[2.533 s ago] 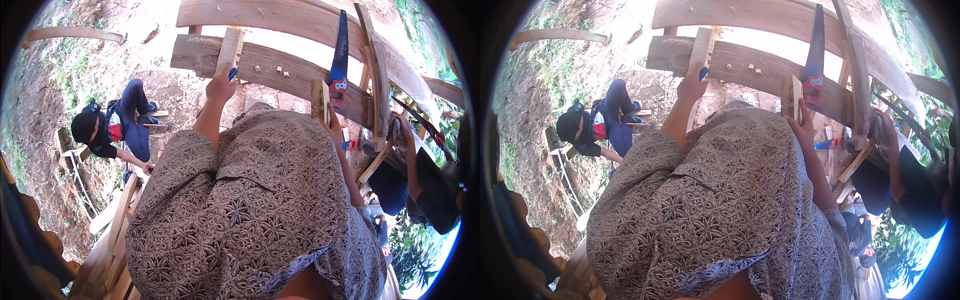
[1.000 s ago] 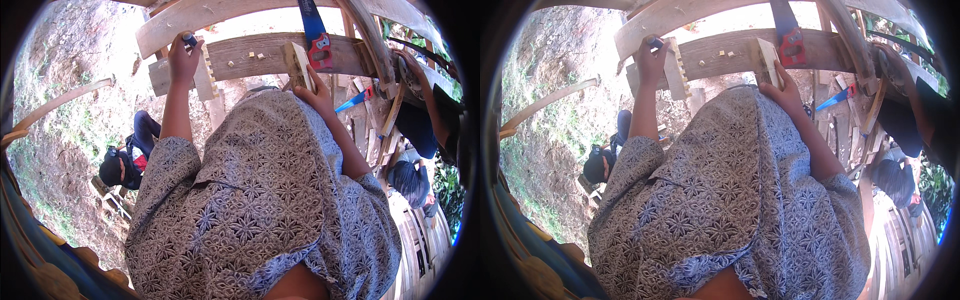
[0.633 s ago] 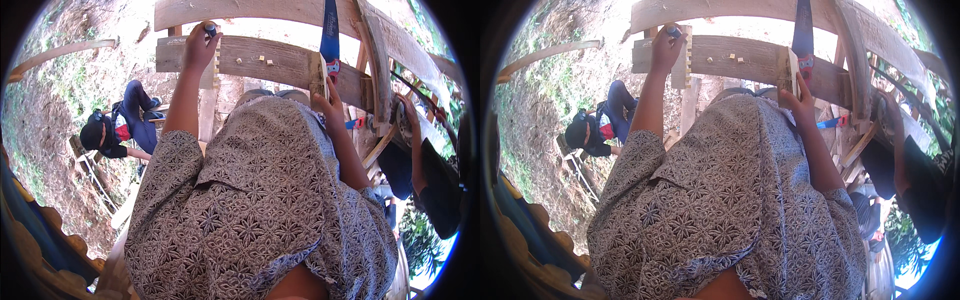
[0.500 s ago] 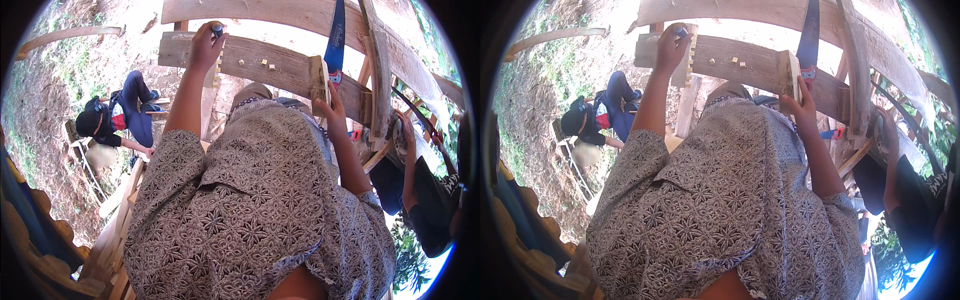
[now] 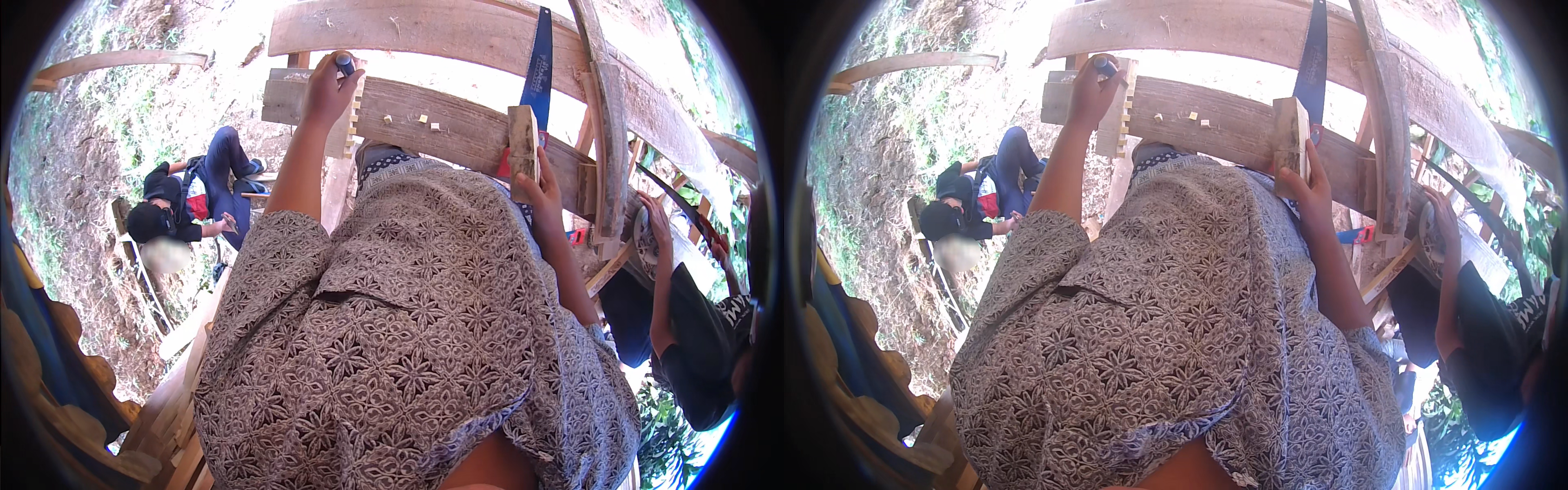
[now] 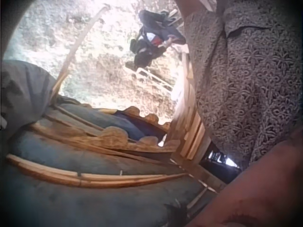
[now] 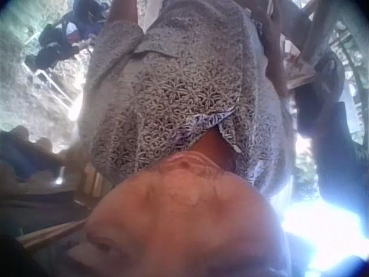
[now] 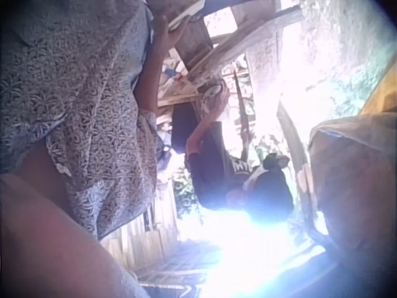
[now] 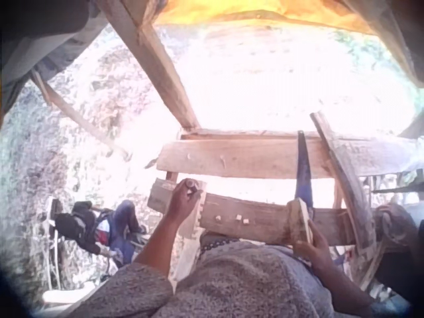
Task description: The person uses a hand saw and a chisel to cut and shape small wooden pieces on a workbench. They repeatedly saw along marked lines, then chisel out the cut sections to refine the shape of the wood.
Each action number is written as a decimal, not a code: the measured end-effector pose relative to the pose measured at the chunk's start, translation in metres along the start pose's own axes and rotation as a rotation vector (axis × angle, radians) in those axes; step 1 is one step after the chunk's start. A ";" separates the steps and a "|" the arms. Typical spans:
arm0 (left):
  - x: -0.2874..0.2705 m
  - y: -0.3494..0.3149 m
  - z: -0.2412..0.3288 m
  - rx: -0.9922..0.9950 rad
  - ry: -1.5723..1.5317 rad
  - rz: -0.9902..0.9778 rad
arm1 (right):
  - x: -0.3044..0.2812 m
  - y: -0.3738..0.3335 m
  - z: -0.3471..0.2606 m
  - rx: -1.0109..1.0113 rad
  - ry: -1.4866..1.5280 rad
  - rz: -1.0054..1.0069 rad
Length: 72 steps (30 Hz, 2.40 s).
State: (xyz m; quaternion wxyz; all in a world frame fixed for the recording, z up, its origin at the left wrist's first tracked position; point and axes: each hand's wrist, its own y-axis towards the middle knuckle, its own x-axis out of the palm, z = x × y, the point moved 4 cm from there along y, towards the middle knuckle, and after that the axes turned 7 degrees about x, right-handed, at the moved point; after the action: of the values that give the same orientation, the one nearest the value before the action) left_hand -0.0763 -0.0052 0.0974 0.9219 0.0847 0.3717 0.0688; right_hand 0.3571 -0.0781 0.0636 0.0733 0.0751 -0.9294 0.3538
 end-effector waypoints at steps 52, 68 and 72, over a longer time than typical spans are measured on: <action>0.001 0.020 -0.024 0.126 0.035 -0.360 | 0.087 -0.022 -0.009 -0.189 0.097 0.150; 0.013 0.015 -0.017 0.408 0.173 -0.360 | 0.111 -0.025 -0.061 -0.529 -0.160 0.208; 0.017 0.017 -0.022 0.464 0.120 -0.355 | 0.140 -0.026 -0.112 -1.151 -0.258 0.401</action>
State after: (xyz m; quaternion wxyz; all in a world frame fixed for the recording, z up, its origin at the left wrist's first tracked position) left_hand -0.0810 0.0167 0.0740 0.8518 0.2227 0.4405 -0.1754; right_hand 0.2344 -0.0347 0.1894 -0.0788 -0.1101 -0.9685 -0.2089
